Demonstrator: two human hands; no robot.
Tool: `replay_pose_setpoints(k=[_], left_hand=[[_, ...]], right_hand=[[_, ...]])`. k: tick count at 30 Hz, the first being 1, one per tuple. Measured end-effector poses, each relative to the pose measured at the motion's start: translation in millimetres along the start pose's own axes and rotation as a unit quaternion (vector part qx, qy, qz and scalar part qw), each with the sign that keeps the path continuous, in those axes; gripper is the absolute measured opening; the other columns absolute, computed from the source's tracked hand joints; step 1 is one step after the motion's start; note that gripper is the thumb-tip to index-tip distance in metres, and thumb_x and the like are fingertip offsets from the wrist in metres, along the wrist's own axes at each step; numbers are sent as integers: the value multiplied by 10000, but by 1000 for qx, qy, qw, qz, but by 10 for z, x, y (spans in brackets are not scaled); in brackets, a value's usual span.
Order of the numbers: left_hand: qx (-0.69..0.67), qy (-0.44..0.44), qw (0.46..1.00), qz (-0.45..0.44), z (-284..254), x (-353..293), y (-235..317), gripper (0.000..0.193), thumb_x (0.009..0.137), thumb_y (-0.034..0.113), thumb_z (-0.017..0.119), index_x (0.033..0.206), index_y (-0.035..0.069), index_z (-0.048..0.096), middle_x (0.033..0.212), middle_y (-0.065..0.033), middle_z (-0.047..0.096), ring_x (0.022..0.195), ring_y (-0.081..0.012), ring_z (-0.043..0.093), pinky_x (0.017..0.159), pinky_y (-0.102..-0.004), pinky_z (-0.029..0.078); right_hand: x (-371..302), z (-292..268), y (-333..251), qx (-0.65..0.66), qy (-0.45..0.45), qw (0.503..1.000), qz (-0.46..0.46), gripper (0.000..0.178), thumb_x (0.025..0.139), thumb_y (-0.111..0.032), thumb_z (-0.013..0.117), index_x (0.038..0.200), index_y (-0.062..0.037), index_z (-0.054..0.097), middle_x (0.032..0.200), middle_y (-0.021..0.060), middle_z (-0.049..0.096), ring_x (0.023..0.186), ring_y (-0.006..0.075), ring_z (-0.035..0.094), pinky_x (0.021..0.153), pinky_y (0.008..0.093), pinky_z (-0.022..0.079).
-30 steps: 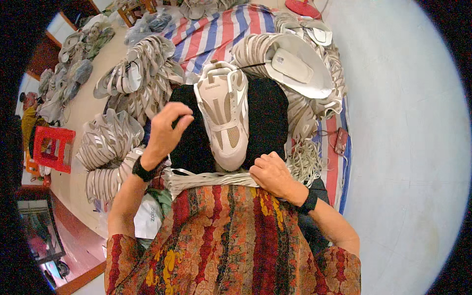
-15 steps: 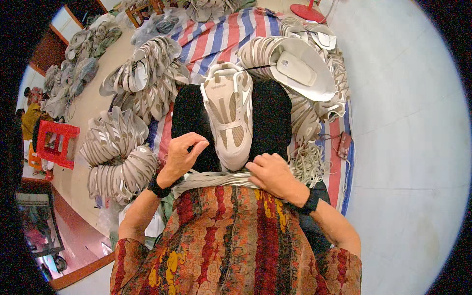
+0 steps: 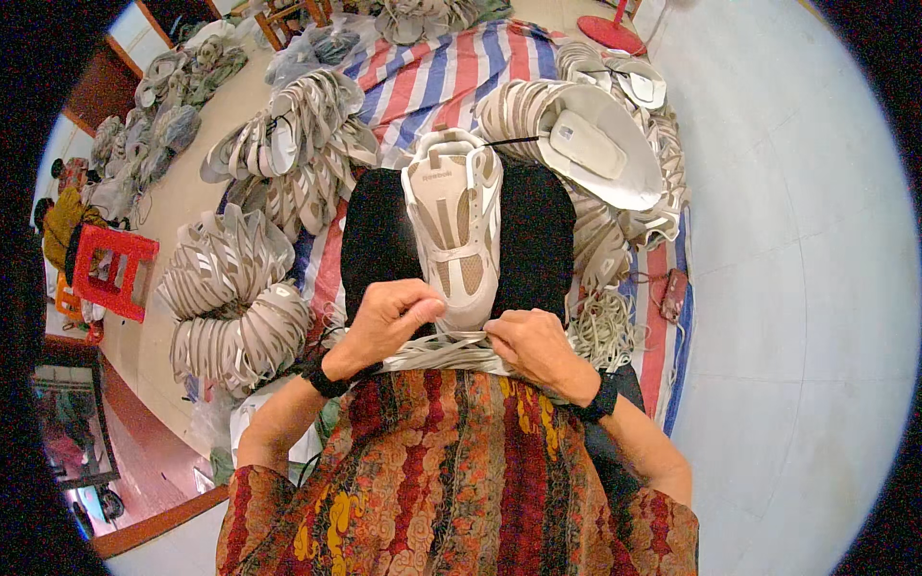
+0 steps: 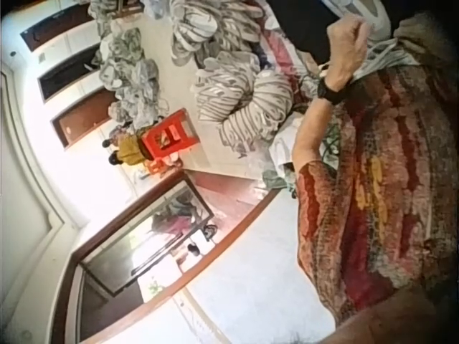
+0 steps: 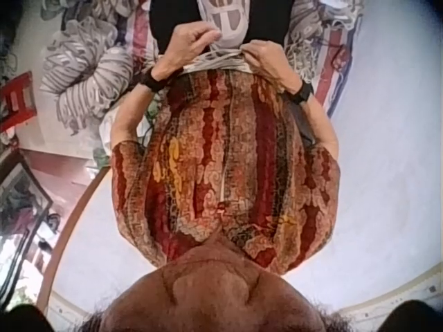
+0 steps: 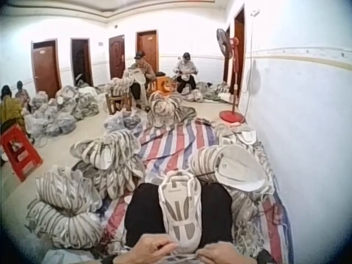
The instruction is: The recorder is lacing a white and tan athletic shoe while sitting on the floor surrounded by many shoe components.
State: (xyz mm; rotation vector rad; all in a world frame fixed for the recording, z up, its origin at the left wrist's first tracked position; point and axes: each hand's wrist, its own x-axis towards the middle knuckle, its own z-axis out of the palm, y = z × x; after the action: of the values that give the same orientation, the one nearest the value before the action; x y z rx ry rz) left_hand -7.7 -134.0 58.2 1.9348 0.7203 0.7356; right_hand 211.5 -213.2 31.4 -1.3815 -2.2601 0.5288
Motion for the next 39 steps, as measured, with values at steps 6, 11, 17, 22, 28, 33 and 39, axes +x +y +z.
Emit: replay_pose_setpoints(k=[6,11,17,22,28,33,39], left_hand=[[9,-23,1000,-3,82,-42,28,128,848,107,563,869,-9,613,765,-101,609,692,-183,603,628,-273,463],[-30,-47,998,36,182,-46,166,183,842,92,560,998,0,590,832,-122,616,740,-208,614,662,-283,475],[-30,-146,981,-125,-282,-252,89,141,841,106,579,912,12,657,679,-64,626,596,-77,557,543,-227,442],[-108,-155,952,-240,-561,-457,2,148,855,127,575,895,13,661,633,-14,594,566,-42,513,504,-209,409],[-127,-229,951,-162,-589,-283,145,149,873,141,560,864,25,654,617,-8,585,537,-53,523,488,-210,404],[-74,-132,987,-62,-150,18,354,165,872,151,552,848,8,631,612,-70,589,537,-120,559,501,-261,431],[-48,-93,994,-13,10,408,358,165,848,148,561,842,-12,603,622,-121,558,561,-122,565,524,-289,443]], right_hand=[[62,-170,-118,-24,79,996,-41,137,734,-90,606,860,-35,600,764,109,576,728,262,569,624,363,463],[116,-221,-294,173,94,977,79,78,776,-30,563,848,-7,584,736,132,564,644,267,565,593,329,461],[-198,-979,424,131,188,933,278,107,822,-90,561,826,12,594,697,81,588,626,115,534,577,264,434],[-745,-1569,1661,-76,319,863,384,193,835,-168,565,840,16,621,736,59,624,695,102,528,633,259,425],[-1599,-1869,2633,-238,363,698,569,188,784,-75,514,909,18,619,862,145,635,799,279,597,744,382,451],[121,-1057,715,30,232,949,210,351,705,12,523,1050,-15,583,1016,143,596,975,273,571,861,335,431],[606,-568,-312,354,-52,922,150,446,814,-227,626,1174,5,501,908,130,622,809,191,602,718,280,466]])
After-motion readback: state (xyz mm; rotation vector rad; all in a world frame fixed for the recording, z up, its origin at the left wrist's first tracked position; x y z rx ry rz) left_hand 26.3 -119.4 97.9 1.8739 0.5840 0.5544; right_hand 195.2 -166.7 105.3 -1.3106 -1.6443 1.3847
